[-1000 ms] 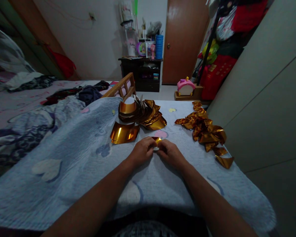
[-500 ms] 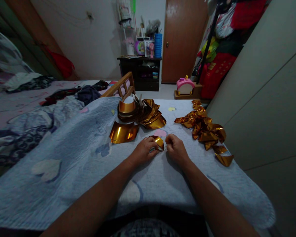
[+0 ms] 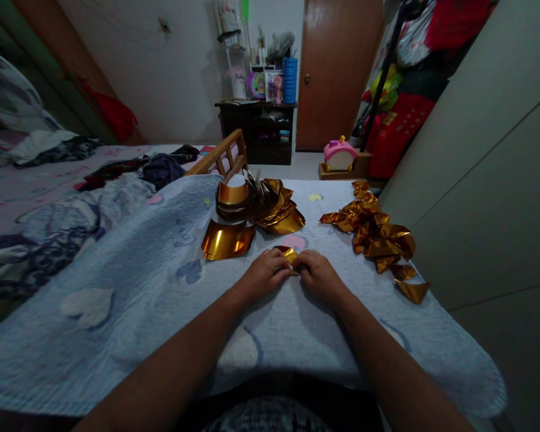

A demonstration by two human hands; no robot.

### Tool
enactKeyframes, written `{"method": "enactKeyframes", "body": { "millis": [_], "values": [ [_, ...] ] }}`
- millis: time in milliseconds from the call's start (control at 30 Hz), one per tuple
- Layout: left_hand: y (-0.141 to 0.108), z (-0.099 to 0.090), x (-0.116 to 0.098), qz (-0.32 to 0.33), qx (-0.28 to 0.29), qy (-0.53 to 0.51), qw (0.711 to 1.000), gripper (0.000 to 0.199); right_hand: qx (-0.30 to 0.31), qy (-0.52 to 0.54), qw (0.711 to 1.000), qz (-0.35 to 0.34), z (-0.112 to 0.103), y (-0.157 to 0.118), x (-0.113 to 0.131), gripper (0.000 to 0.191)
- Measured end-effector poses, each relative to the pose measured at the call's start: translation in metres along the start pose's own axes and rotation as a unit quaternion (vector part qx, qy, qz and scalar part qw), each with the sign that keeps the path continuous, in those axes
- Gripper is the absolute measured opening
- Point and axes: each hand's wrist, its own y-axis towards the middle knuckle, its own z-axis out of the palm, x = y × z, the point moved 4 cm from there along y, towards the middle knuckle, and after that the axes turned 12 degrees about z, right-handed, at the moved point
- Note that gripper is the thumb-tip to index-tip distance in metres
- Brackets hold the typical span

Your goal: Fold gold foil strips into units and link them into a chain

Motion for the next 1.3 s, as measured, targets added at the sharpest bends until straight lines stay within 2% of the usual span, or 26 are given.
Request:
{"method": "enactKeyframes", "body": {
  "millis": [333, 567, 1100, 1300],
  "values": [
    [0.0023, 0.0038, 0.0016, -0.042, -0.013, -0.006, 0.999, 0.008, 0.021, -0.010, 1.000, -0.018, 0.0029, -0.0037, 0.0021, 0.024],
    [0.0028, 0.0041, 0.0000, -0.058, -0.025, 0.028, 0.998, 0.005, 0.017, -0.018, 1.000, -0.004, 0.0060, -0.0024, 0.0005, 0.011],
    [0.0040, 0.0063, 0.0030, -0.073, -0.045, 0.046, 0.995, 0.005, 0.011, 0.044, 0.998, 0.046, 0.0023, 0.0029, -0.0052, 0.020],
    [0.0044, 0.0072, 0.0040, -0.074, -0.044, 0.052, 0.995, 0.004, 0.008, 0.032, 0.999, 0.042, 0.0019, 0.0032, -0.0030, 0.017]
  ]
}}
